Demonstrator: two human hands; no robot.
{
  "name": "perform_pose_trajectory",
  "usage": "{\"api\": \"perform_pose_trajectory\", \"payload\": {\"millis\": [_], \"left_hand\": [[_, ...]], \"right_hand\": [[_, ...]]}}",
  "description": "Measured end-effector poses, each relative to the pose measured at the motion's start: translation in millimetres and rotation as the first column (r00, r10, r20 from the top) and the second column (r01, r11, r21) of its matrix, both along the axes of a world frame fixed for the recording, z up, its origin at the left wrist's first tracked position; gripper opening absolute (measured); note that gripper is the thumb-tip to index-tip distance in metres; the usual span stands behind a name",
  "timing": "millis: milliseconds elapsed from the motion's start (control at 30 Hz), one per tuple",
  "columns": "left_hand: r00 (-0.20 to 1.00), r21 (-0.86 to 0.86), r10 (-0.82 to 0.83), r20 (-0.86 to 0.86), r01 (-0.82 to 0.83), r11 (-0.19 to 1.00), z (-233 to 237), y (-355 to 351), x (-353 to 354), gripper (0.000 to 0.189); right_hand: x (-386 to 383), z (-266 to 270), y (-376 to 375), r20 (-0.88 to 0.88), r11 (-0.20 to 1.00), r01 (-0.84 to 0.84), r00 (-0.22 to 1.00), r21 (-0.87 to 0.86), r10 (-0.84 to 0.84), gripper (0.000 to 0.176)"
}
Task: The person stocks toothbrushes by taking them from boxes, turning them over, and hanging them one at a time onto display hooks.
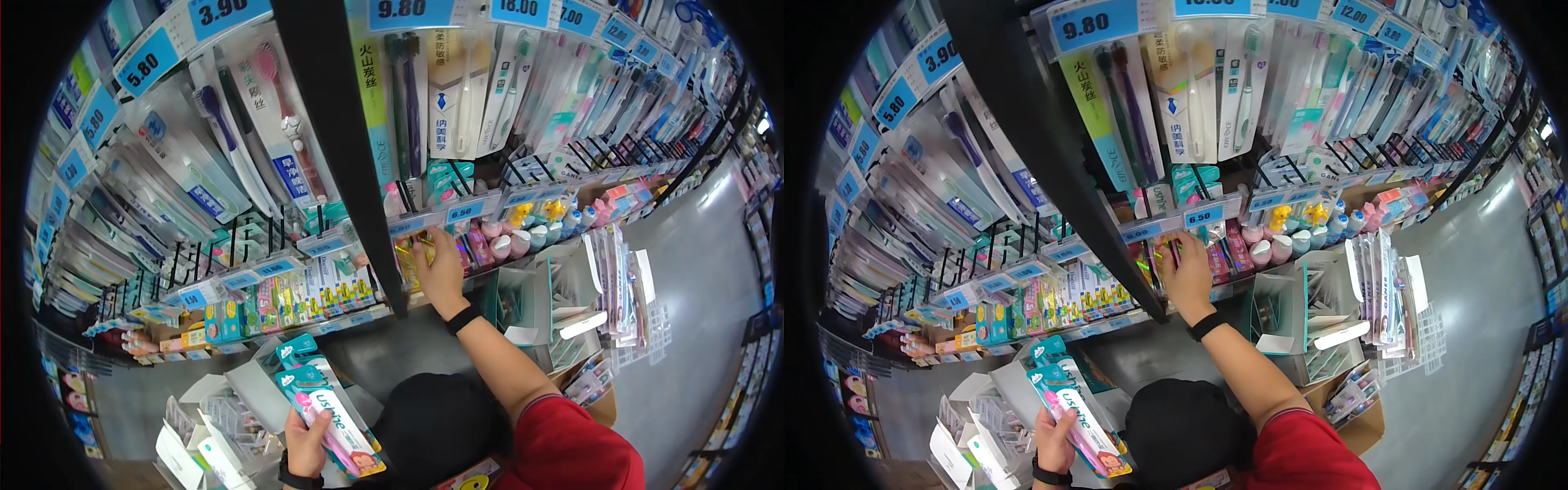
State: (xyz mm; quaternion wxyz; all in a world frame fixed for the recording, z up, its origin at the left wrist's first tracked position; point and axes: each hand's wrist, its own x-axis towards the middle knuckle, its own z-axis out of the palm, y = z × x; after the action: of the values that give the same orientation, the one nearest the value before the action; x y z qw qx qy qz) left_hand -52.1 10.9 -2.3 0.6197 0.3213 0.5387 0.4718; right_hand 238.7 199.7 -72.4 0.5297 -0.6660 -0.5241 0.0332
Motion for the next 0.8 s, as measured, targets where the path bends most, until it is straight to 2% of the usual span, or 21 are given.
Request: {"api": "perform_pose_trajectory", "payload": {"millis": [67,100,167,233,300,367,433,500,533,567,633,667,700,767,800], "left_hand": [[1.000,0.005,-0.007,0.000,0.007,1.000,1,2,2,0.033],[1.000,0.016,-0.019,-0.004,0.019,1.000,1,2,2,0.033],[1.000,-0.003,0.000,0.005,0.000,1.000,1,2,2,0.034],[0.999,0.013,-0.037,-0.011,0.037,0.999,5,2,3,0.034],[1.000,-0.001,-0.004,0.012,0.004,1.000,9,2,0,0.033],[0.997,-0.036,-0.078,0.004,0.078,0.996,12,1,-4,0.034],[0.997,-0.066,-0.052,0.049,0.055,0.996,10,-1,-8,0.035],[0.994,-0.030,-0.105,0.044,0.106,0.994,7,-2,-11,0.035],[0.991,-0.031,-0.114,0.067,0.116,0.993,9,-3,-12,0.035],[0.992,-0.036,-0.098,0.080,0.101,0.994,9,-3,-14,0.035],[0.988,-0.034,-0.127,0.086,0.131,0.991,9,-2,-16,0.036],[0.987,-0.042,-0.126,0.103,0.131,0.991,9,-2,-18,0.036],[0.987,-0.044,-0.120,0.108,0.125,0.991,9,-1,-18,0.036],[0.985,-0.033,-0.106,0.138,0.112,0.993,8,-1,-20,0.037],[0.984,-0.035,-0.104,0.142,0.110,0.993,8,-1,-21,0.037]], "right_hand": [[-2,11,1,0.040,0.984,-0.176,0.984,0.036,0.174,0.033],[-2,10,9,0.044,0.981,-0.190,0.981,0.026,0.189,0.033],[-1,9,33,0.150,0.946,-0.316,0.941,0.070,0.303,0.027],[4,18,49,0.228,0.923,-0.382,0.904,0.052,0.362,0.029],[12,-5,72,0.280,0.927,-0.346,0.913,0.144,0.297,0.032],[28,-25,79,0.545,0.943,-0.327,0.780,-0.066,0.308,0.048],[54,-62,99,0.318,0.907,-0.379,0.850,-0.181,0.419,0.046],[36,-14,79,0.349,0.900,-0.354,0.835,-0.253,0.426,0.049],[35,-14,79,0.218,0.893,-0.418,0.868,-0.167,0.447,0.054],[32,-15,81,0.226,0.885,-0.429,0.858,-0.178,0.461,0.054],[25,-10,84,0.296,0.913,-0.391,0.892,0.120,0.343,0.035],[43,-10,98,0.880,0.888,-0.413,0.475,0.204,0.018,0.044],[41,-14,104,0.882,0.886,-0.419,0.470,0.200,0.023,0.044],[39,-22,112,0.730,0.942,-0.334,0.653,0.038,0.202,0.050],[36,-18,108,0.732,0.941,-0.336,0.650,0.034,0.205,0.050]]}}
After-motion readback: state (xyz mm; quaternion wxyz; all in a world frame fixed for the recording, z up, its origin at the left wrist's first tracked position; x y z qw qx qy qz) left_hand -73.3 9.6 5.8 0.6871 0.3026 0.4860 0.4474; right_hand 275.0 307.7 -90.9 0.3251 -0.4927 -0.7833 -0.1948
